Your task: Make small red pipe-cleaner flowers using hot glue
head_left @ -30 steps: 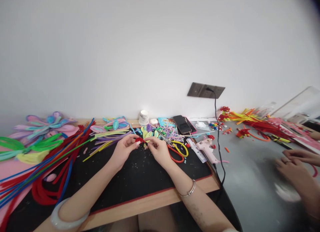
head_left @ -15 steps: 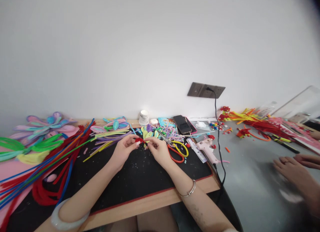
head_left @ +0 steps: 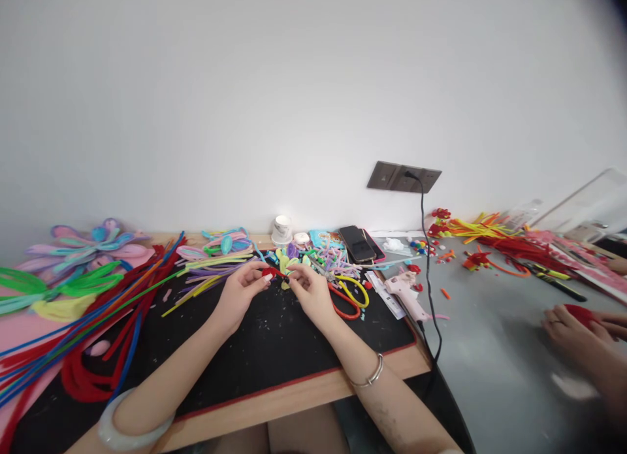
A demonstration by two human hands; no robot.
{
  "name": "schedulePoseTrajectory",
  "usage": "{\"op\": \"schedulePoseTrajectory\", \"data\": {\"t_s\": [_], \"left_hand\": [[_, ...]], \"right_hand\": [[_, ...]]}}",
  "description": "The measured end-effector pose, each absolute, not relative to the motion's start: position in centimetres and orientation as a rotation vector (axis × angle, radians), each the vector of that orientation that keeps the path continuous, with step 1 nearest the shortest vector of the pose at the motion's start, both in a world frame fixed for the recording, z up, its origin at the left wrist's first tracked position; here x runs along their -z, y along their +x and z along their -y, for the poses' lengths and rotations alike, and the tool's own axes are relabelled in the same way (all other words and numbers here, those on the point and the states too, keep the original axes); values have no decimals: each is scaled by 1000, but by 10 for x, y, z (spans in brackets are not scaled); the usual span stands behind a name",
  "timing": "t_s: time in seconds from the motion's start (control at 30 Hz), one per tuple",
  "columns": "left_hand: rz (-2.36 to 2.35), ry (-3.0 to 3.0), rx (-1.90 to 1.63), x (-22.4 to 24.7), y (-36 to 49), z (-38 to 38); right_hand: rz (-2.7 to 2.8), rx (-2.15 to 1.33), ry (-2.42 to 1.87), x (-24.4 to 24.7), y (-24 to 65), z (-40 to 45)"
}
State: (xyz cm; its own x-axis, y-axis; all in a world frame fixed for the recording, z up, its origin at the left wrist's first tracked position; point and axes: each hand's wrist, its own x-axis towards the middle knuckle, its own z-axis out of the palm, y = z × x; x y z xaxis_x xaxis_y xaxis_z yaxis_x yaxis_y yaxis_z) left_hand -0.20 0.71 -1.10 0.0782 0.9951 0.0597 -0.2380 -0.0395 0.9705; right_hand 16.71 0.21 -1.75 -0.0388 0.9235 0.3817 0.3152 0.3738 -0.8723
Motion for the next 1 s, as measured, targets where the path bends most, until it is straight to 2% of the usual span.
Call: {"op": "schedulePoseTrajectory", "data": {"t_s": [1.0], "left_hand": [[-954,1147,-1198,10,0,-6]], "right_hand": [[1701,-604,-1099,18,168,-1]]}}
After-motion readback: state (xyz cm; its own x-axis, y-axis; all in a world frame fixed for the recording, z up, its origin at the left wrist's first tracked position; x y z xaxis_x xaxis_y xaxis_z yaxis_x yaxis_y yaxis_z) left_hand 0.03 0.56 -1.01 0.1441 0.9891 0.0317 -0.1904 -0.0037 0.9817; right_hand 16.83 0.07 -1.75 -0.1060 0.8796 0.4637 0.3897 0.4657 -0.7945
